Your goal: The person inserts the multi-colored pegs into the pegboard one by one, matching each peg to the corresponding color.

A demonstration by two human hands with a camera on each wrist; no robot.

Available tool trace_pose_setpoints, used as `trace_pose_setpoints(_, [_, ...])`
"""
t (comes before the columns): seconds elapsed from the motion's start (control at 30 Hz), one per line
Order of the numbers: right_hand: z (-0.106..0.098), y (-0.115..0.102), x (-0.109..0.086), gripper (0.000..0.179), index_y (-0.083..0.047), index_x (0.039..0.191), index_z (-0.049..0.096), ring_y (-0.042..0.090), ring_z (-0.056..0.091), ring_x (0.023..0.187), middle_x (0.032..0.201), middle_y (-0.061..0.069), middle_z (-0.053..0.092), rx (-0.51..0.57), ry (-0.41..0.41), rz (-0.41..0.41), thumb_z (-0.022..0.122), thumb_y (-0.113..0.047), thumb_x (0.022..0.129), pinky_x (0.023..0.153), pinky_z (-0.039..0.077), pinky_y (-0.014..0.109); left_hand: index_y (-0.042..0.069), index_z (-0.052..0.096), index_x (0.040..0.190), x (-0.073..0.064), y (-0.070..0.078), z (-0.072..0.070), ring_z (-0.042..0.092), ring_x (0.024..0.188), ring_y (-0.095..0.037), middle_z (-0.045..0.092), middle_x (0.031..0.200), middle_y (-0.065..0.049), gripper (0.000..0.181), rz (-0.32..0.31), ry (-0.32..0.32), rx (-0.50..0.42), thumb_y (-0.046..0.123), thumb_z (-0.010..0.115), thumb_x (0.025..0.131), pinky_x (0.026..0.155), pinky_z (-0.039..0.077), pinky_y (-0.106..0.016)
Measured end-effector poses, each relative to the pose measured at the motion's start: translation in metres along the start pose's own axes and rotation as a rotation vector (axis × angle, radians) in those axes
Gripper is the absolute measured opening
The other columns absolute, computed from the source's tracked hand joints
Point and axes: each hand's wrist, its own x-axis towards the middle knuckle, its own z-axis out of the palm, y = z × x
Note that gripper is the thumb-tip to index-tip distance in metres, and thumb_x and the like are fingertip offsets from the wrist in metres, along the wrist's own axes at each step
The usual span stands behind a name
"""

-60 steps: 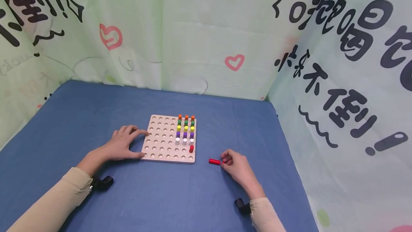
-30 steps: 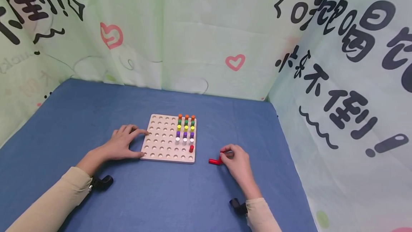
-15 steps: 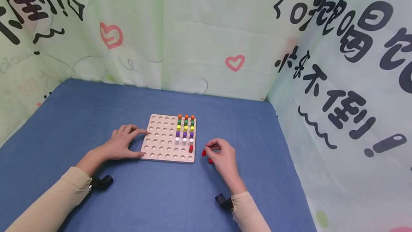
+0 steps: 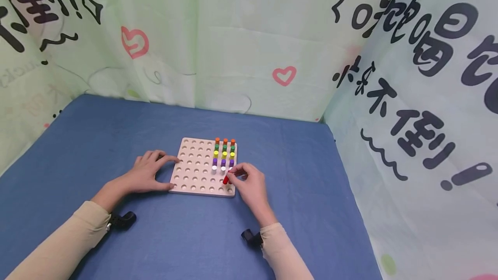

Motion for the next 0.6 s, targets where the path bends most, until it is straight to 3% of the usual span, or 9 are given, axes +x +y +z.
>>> trace_pose_setpoints(0.43, [0.014, -0.001, 0.006, 0.008, -0.020, 0.087, 0.074, 0.015, 0.061, 0.082, 0.087, -0.002, 0.070, -0.019, -0.014, 0.035, 0.082, -0.021, 0.088, 0.065, 0.047, 0.029, 0.032, 0.057, 0.141, 0.000, 0.000, -0.001, 0.042, 0.127, -0.043, 0.049, 0.137, -0.016, 0.070, 0.003, -0.004, -0.013, 0.058, 0.080, 0.080, 0.095, 0.031, -0.062])
trace_pose_setpoints(0.6, [0.015, 0.000, 0.005, 0.010, -0.020, 0.086, 0.074, 0.016, 0.058, 0.080, 0.086, -0.001, 0.068, -0.050, -0.013, 0.018, 0.083, -0.021, 0.088, 0.063, 0.044, 0.029, 0.032, 0.058, 0.141, -0.001, 0.001, -0.002, 0.042, 0.127, -0.043, 0.049, 0.137, -0.016, 0.070, 0.000, -0.002, -0.013, 0.059, 0.080, 0.080, 0.093, 0.032, -0.061])
